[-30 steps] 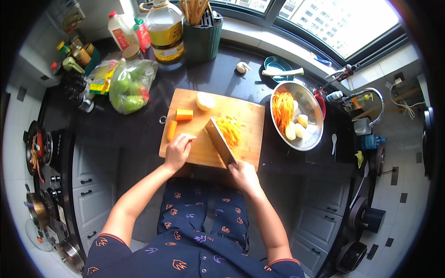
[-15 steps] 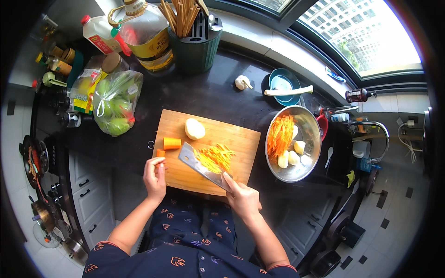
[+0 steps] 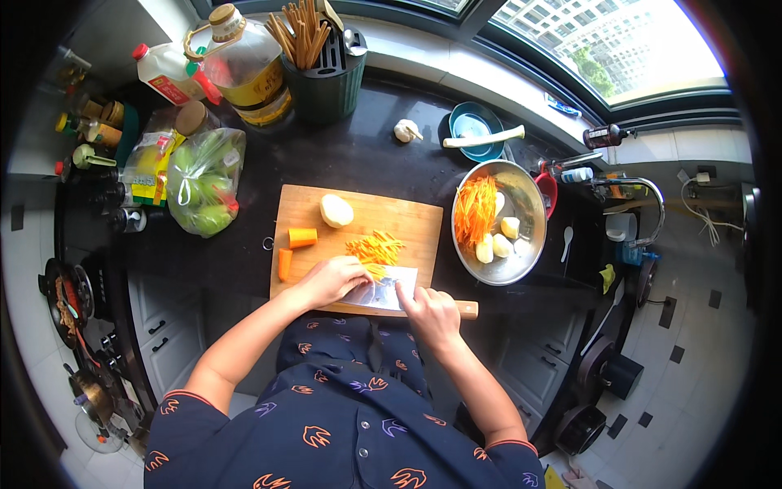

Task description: The person slices a carrot into thin strips on a wooden cutting board using a large knife. The person then gathers the sliced carrot strips and transfers them into a metal bowl containing other vegetables.

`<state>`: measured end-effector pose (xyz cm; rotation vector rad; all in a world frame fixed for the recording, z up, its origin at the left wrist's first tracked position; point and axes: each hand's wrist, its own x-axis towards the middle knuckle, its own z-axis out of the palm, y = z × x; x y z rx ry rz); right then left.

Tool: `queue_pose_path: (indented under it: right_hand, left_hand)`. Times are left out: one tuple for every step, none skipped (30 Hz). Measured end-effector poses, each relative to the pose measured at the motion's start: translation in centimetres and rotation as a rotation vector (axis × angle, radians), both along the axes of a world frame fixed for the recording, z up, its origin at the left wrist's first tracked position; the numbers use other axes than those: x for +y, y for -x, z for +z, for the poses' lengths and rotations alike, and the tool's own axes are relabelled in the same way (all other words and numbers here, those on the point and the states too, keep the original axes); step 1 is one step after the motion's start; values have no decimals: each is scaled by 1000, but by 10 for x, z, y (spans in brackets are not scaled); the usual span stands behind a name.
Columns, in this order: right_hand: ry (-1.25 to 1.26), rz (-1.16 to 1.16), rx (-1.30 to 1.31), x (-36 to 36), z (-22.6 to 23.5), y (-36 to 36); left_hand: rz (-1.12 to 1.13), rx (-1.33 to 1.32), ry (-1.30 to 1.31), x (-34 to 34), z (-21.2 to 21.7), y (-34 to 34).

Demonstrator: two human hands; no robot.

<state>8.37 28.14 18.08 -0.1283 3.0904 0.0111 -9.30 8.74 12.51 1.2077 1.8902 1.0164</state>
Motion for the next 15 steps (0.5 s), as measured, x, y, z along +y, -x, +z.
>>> queue_pose_path:
  right_hand:
    - [-14,-1,2,1,-1,1]
    - [1,-10,7,3,-2,0]
    - [14,-16,13,7,-4,-1]
    - [25,-17,17,12,-4,-3]
    - [41,0,24,19,-5,-2]
    - [56,21,30,27,-5,-2]
    - [70,48,35,37,-6,-2]
    - [71,80,51,47,-10,-1]
    - [74,120,67,57,-14,1]
    - [77,167,81,68,-17,3]
    - [100,202,97,80,-21,6]
    - [123,235,106,93,-23,7]
    - [143,264,116,105,-24,7]
    - [132,312,133,115,-21,7]
    - [111,356,134,126,-20,8]
  left_hand:
    - [13,-13,17,5,-7,3]
    - [27,27,31,12,-14,4]
    - [63,51,15,16,-19,6]
    - [104,74,-2,20,-24,7]
    - [148,104,-13,25,-19,10]
    - [177,132,-26,28,-12,9]
    - [177,111,-45,30,-2,4]
    - [179,98,-59,32,13,-3]
    - [189,86,-73,36,22,-14]
    - [156,77,-29,41,22,-26]
    - [212,167,24,49,13,-34]
    - [264,249,80,58,-2,-42]
    - [313,332,137,68,-17,-49]
    - [451,327,170,69,-27,-55]
    - [585,301,114,80,-16,-62]
